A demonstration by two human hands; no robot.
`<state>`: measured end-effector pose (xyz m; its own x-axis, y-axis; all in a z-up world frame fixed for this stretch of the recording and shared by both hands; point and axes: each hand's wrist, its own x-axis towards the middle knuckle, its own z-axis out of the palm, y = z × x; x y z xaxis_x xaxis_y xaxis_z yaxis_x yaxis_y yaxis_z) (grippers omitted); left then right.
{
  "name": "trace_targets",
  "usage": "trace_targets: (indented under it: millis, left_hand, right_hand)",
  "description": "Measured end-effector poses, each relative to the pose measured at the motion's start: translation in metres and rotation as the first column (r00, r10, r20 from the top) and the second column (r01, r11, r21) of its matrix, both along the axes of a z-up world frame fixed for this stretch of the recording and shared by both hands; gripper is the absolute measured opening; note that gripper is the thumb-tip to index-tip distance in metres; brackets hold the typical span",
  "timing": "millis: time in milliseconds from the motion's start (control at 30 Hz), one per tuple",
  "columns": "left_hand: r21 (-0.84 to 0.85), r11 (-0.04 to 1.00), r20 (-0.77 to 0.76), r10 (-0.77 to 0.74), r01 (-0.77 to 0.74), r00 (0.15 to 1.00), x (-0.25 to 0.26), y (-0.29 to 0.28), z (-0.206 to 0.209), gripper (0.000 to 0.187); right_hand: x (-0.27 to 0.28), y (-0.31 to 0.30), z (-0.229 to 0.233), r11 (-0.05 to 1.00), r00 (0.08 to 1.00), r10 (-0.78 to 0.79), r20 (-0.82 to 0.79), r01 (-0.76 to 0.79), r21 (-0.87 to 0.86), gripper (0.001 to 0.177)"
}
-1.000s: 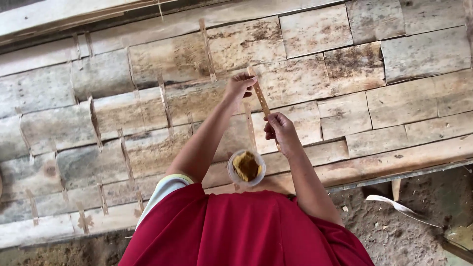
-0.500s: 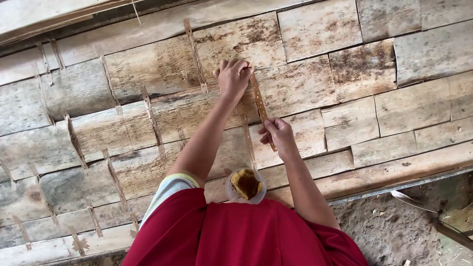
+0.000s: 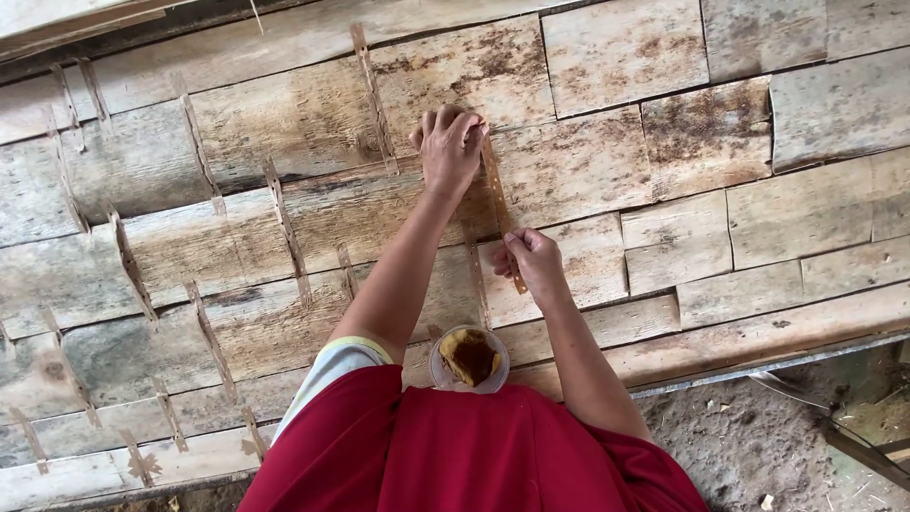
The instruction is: The person repeatedly applies a brown paste from a small container onto thin wooden strips laid on a wooden workbench, then presses each strip down with both hands. The person uses a red utility knife to trim or adjust the strips as needed.
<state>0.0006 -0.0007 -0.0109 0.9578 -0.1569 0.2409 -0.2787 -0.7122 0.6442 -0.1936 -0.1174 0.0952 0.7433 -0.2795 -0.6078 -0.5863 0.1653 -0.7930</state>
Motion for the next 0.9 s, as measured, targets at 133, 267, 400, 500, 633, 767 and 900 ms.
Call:
trace_targets:
  millis: [133, 267, 400, 500, 633, 767, 900]
  left_hand:
    - [0.008, 1.000, -0.001, 0.008, -0.008, 1.000, -0.001, -0.001, 0.002, 0.013]
    - [0.059, 0.998, -0.043, 0.008, -0.005, 0.999, 0.000, -0.001, -0.002, 0.014]
    - [0.073, 0.997, -0.112, 0.031, -0.023, 0.993, 0.000, -0.004, 0.008, 0.032]
    - [0.036, 0.999, -0.096, 0.030, -0.026, 0.995, -0.003, -0.005, 0.012, 0.042]
    - [-0.003, 0.999, -0.063, 0.038, -0.038, 0.997, -0.004, -0.005, 0.010, 0.044]
    - [-0.095, 0.994, 0.043, 0.058, -0.053, 0.997, -0.001, -0.004, -0.007, 0.030]
    - [-0.235, 0.967, 0.118, -0.072, 0.098, 0.990, -0.003, 0.010, -0.002, 0.018]
  right_hand:
    - [-0.001, 0.000, -0.003, 1.000, 1.000, 0.002, -0.001, -0.002, -0.005, 0.019]
    - [0.003, 0.004, 0.006, 0.999, 1.000, -0.010, -0.020, 0.009, -0.041, 0.018]
    - [0.005, 0.007, 0.004, 0.998, 0.999, -0.008, -0.038, 0.006, -0.058, 0.017]
    - [0.006, 0.007, 0.004, 0.997, 0.999, -0.008, -0.049, 0.004, -0.074, 0.017]
    - [0.006, 0.007, 0.008, 0.998, 0.999, -0.022, -0.048, 0.019, -0.062, 0.019]
    - [0.008, 0.007, 0.010, 0.997, 0.996, -0.011, -0.085, 0.004, -0.074, 0.017]
    - [0.006, 0.007, 0.006, 0.998, 0.997, -0.023, -0.074, 0.019, -0.064, 0.018]
